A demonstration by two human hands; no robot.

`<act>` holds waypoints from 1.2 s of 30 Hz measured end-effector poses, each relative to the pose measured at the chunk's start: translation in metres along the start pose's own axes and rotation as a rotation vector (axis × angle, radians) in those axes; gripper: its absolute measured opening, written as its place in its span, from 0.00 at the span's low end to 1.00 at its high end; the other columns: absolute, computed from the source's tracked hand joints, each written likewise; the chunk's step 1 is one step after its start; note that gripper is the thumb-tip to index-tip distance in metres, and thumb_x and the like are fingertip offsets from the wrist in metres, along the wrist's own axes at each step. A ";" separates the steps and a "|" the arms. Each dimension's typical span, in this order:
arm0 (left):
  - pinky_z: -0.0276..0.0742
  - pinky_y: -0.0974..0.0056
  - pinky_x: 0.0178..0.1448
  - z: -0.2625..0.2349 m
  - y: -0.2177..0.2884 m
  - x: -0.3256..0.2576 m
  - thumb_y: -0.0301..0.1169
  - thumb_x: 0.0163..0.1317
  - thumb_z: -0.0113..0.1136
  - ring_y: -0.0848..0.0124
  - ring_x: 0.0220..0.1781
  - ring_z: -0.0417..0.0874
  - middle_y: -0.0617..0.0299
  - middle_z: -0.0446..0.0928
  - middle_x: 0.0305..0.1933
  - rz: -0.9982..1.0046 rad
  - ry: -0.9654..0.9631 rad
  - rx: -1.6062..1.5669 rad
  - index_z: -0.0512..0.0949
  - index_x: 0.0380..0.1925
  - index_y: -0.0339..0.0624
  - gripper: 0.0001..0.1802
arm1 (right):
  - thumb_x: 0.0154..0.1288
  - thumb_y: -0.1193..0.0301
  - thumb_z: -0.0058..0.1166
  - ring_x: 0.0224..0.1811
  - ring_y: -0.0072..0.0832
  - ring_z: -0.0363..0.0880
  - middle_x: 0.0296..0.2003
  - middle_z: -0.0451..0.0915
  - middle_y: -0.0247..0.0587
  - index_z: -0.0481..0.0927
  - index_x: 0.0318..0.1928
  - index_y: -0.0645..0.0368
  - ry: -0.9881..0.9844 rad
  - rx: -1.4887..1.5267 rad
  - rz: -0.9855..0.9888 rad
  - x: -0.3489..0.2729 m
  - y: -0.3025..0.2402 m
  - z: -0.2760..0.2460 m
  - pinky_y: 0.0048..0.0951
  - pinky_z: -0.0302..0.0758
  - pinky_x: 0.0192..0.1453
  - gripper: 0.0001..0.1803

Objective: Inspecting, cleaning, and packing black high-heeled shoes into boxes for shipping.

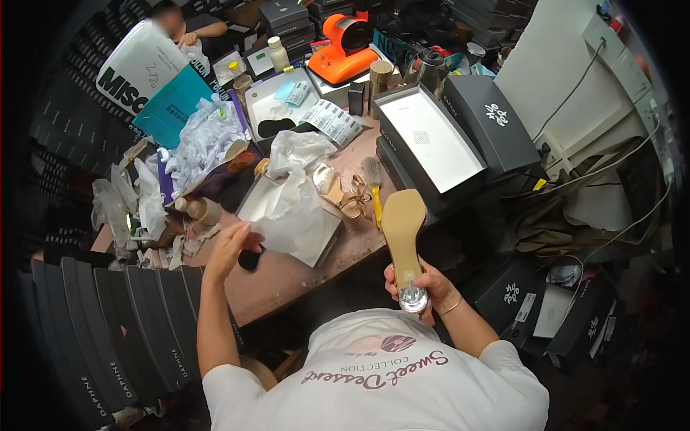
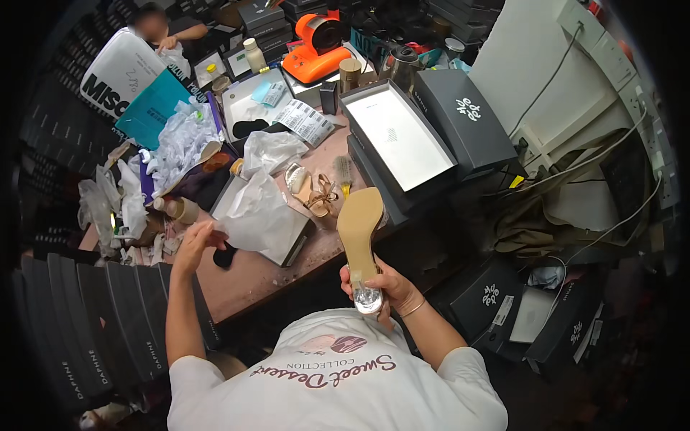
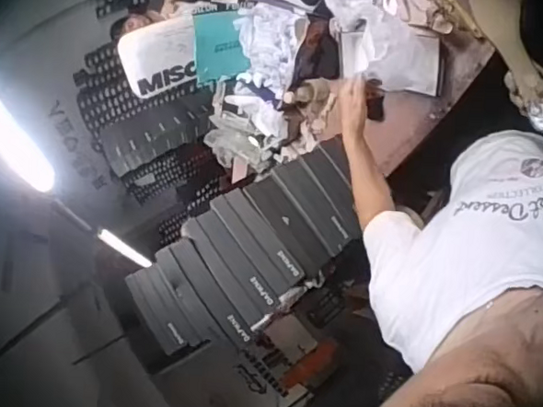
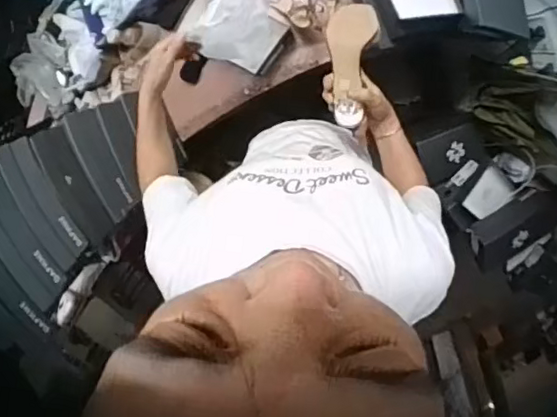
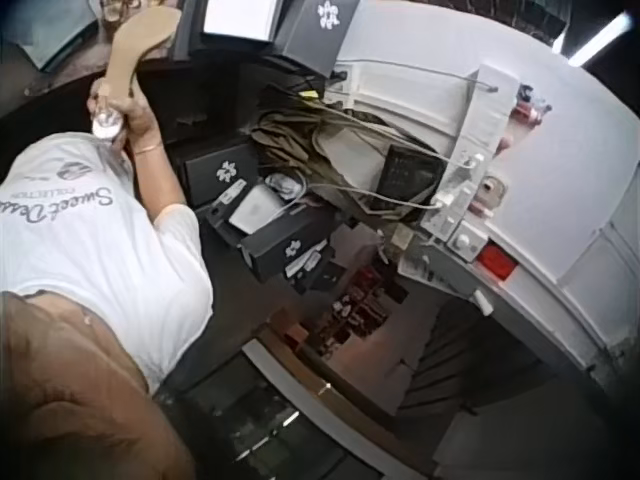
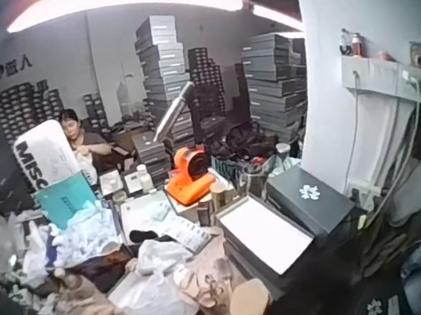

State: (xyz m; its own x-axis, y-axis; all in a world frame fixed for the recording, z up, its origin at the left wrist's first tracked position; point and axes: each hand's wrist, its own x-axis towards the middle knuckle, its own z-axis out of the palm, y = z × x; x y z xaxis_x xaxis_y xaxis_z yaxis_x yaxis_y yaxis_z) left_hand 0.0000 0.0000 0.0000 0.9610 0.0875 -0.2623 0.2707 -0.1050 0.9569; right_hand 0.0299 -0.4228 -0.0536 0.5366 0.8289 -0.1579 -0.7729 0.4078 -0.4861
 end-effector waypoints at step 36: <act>0.72 0.66 0.38 0.130 -0.124 -0.183 0.27 0.61 0.57 0.71 0.33 0.76 0.58 0.76 0.30 0.398 0.600 0.112 0.77 0.37 0.35 0.07 | 0.61 0.65 0.55 0.45 0.22 0.73 0.46 0.75 0.38 0.59 0.70 0.57 -0.002 -0.860 0.463 -0.042 0.148 0.129 0.21 0.72 0.48 0.37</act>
State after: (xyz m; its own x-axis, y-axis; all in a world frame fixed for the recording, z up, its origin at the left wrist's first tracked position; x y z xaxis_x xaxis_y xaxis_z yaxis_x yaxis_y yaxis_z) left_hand -0.2022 -0.1319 -0.0868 0.8000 0.5465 0.2477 -0.0583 -0.3401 0.9386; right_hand -0.1508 -0.3481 -0.0075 0.2412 0.8377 -0.4899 -0.3961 -0.3759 -0.8378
